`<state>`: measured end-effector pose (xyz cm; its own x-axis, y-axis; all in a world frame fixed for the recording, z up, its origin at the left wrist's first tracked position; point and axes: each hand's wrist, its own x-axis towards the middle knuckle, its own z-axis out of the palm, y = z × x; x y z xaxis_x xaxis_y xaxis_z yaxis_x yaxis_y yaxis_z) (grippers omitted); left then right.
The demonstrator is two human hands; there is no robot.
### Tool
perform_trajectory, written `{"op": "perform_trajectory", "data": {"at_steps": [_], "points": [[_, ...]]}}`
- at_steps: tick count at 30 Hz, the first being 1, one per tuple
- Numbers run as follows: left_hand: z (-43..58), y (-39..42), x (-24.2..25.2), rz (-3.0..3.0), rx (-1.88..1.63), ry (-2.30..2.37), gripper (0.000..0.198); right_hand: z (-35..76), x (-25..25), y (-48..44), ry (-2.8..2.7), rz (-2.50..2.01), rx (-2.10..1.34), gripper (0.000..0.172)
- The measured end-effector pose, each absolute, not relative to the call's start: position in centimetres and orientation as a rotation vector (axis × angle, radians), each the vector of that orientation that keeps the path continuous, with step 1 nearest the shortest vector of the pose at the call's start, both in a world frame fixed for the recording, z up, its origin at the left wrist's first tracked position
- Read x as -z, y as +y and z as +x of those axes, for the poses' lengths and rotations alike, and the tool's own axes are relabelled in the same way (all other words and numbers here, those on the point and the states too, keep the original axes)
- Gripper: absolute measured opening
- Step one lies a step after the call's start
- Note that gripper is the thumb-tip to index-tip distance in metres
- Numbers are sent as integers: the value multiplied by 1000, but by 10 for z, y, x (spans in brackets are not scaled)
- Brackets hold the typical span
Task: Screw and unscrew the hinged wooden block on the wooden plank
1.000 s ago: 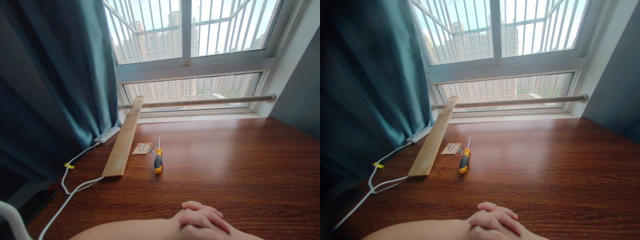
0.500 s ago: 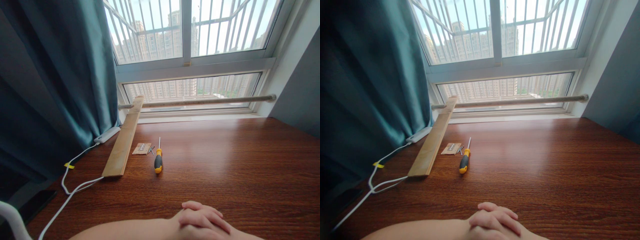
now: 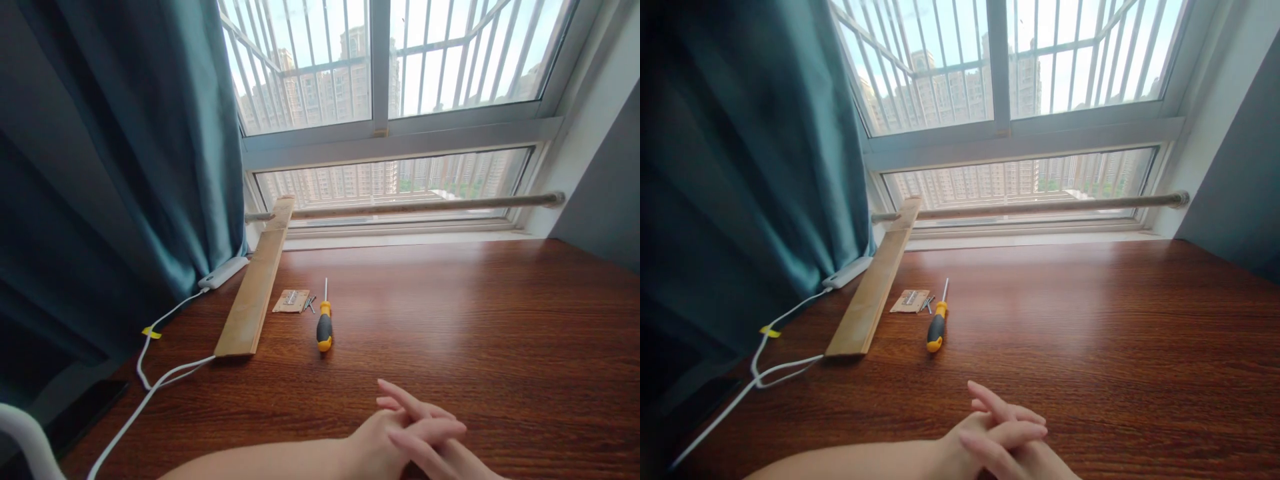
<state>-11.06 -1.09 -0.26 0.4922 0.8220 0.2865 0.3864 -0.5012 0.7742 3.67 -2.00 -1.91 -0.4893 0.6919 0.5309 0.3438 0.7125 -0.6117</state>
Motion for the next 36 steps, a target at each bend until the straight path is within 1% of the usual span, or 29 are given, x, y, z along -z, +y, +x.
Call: {"op": "perform_trajectory", "data": {"at_steps": [2, 3, 4, 5, 7, 8, 11, 14, 16, 19, 23, 27, 32, 36], "points": [[-117, 6, -17, 2199, -831, 720, 43, 38, 17, -12, -2020, -784, -606, 62], [-120, 13, -28, 2235, -826, 710, 44, 39, 13, -7, -1938, -813, -650, 70], [-123, 20, -39, 2269, -843, 766, 45, 41, 7, -1, -1833, -852, -735, 71], [-127, 26, -50, 2301, -828, 877, 42, 42, 0, 6, -1722, -898, -851, 63], [-136, 42, -68, 2371, -742, 1131, 35, 42, -16, 22, -1543, -983, -1116, 37], [-142, 51, -75, 2413, -678, 1268, 32, 39, -23, 32, -1503, -1013, -1224, 32], [-166, 82, -84, 2489, -421, 1713, 31, 19, -36, 65, -1460, -1054, -1396, 27], [-190, 110, -79, 2442, -110, 2056, 37, -18, -34, 99, -1505, -1225, -1440, 14], [-202, 122, -72, 2397, 26, 2161, 40, -45, -28, 118, -1587, -1350, -1388, 12], [-215, 134, -61, 2329, 90, 2178, 43, -78, -17, 139, -1654, -1428, -1326, 18], [-221, 146, -47, 2201, 97, 2053, 38, -100, -10, 153, -1708, -1497, -1235, 23], [-221, 150, -39, 2174, -22, 1954, 35, -103, -11, 161, -1700, -1565, -1199, 29], [-203, 136, -44, 2212, -340, 1762, 41, -85, -17, 162, -1625, -1628, -1163, 31], [-177, 110, -51, 2183, -610, 1448, 46, -48, -27, 146, -1597, -1570, -1192, 33]]}}
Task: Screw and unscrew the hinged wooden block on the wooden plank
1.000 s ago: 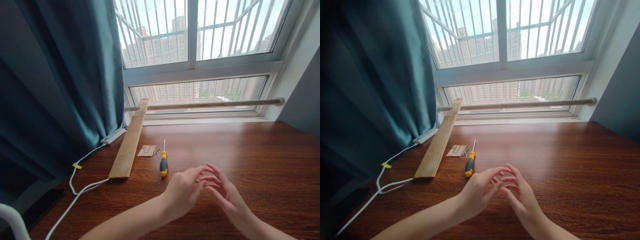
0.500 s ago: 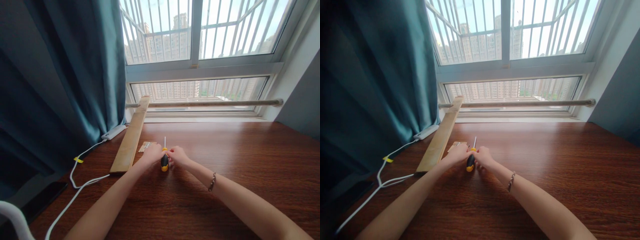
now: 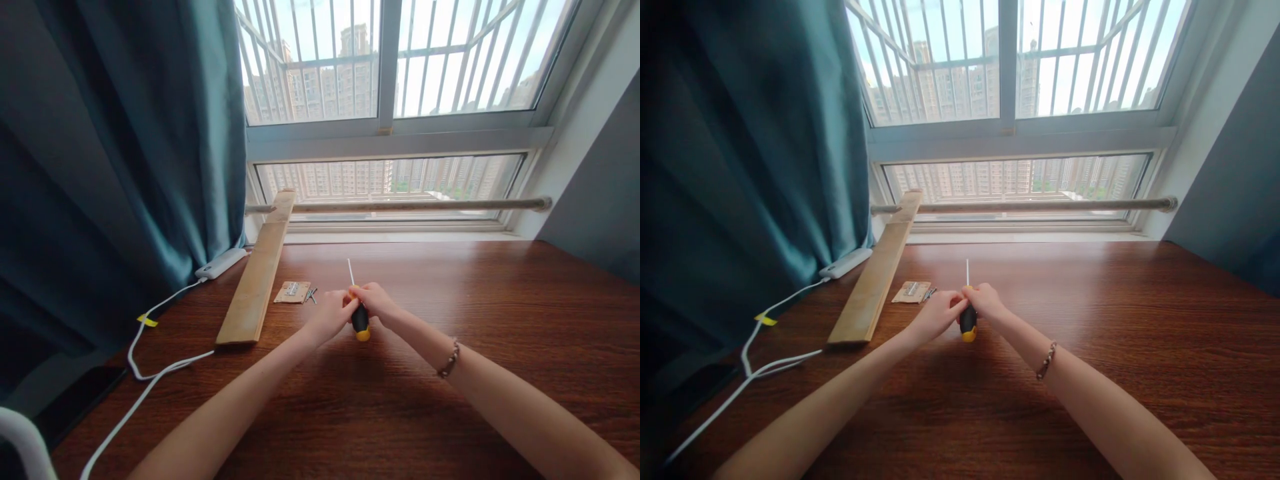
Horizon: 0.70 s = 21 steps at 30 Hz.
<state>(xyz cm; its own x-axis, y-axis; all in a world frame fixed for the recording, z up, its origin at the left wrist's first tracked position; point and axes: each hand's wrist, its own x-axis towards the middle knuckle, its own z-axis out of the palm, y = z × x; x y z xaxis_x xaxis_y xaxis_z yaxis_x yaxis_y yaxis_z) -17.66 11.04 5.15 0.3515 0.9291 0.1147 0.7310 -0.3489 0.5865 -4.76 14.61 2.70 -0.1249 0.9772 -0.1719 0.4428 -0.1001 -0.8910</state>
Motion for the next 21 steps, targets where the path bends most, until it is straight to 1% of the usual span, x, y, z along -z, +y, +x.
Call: {"op": "perform_trajectory", "data": {"at_steps": [3, 6, 10, 13, 18, 21], "points": [[-160, 92, -53, 2058, -607, 1175, 50, -4, -35, 130, -1581, -1546, -1193, 36], [-151, 79, -49, 2092, -549, 1075, 49, 47, -38, 114, -1606, -1590, -1086, 37], [-149, 73, -43, 2321, -475, 1075, 42, 110, -28, 88, -1895, -1741, -594, 45], [-149, 72, -41, 2416, -426, 1057, 40, 145, -18, 67, -1975, -1864, -377, 43], [-149, 71, -40, 2562, -383, 1037, 35, 180, -6, 49, -1972, -2046, -278, 40], [-153, 75, -42, 2703, -295, 1050, 31, 191, 0, 49, -1961, -2131, -234, 40]]}}
